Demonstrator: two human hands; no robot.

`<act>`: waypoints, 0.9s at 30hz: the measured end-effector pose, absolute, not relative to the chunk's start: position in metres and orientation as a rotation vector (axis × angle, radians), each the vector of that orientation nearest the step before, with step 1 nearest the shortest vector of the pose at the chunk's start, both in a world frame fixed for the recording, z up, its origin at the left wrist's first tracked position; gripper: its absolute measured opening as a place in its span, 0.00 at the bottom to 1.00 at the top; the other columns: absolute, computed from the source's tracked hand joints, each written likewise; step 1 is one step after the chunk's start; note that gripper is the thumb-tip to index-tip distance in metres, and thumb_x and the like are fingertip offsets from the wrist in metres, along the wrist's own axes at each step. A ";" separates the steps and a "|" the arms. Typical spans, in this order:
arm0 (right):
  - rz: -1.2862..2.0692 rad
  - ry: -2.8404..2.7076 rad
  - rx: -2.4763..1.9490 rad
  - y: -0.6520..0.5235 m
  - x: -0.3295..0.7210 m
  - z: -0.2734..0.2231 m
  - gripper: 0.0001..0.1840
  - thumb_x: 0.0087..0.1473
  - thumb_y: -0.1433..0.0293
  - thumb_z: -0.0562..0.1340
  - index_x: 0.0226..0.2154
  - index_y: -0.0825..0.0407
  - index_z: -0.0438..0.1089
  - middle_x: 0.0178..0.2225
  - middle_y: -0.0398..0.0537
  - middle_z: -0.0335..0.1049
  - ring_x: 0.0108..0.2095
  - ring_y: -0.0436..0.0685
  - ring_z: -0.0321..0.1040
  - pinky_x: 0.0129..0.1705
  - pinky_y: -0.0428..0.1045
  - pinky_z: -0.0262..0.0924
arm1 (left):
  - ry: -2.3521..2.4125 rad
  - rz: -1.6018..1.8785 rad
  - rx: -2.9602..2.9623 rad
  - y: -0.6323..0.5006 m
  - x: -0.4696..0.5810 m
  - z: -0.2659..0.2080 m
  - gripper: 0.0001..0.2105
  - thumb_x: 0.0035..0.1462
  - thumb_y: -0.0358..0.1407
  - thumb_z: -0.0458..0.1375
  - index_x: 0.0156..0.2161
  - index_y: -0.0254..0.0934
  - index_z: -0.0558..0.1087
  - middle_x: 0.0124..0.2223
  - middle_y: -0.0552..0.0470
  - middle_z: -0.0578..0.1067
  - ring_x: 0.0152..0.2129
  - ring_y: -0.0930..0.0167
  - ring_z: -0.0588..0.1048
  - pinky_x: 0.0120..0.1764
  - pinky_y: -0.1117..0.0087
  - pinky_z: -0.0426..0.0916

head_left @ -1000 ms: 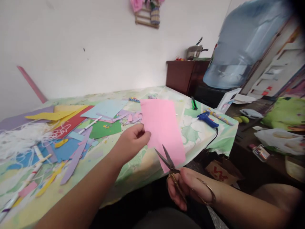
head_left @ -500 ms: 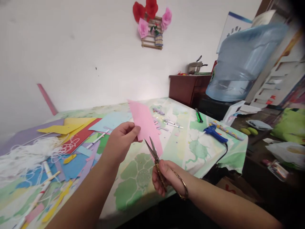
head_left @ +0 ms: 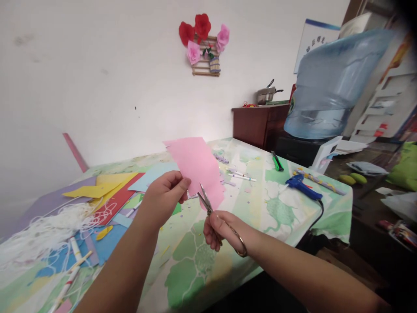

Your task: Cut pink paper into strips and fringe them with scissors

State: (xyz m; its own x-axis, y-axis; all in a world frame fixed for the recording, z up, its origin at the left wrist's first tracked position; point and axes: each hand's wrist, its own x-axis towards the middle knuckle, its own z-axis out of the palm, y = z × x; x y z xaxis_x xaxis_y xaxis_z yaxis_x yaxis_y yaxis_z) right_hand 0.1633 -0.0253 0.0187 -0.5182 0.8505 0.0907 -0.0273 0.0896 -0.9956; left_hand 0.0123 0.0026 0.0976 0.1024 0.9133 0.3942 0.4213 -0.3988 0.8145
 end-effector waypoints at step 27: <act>0.983 -1.838 -0.784 0.003 0.126 0.010 0.26 0.45 0.49 0.44 0.24 0.55 0.58 0.20 0.43 0.56 0.20 0.46 0.53 0.21 0.44 0.49 | 1.359 1.193 2.110 0.007 -0.009 0.106 0.07 0.45 0.40 0.51 0.25 0.39 0.66 0.16 0.58 0.63 0.15 0.77 0.62 0.19 0.77 0.56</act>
State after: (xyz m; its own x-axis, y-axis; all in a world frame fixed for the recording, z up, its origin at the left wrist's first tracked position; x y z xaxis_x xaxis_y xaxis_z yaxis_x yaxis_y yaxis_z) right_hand 0.1256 0.0035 0.0104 -0.4109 0.8176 0.4034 0.1183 0.4866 -0.8656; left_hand -0.0085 0.0075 0.1057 0.1807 0.8707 0.4574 0.5663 -0.4723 0.6754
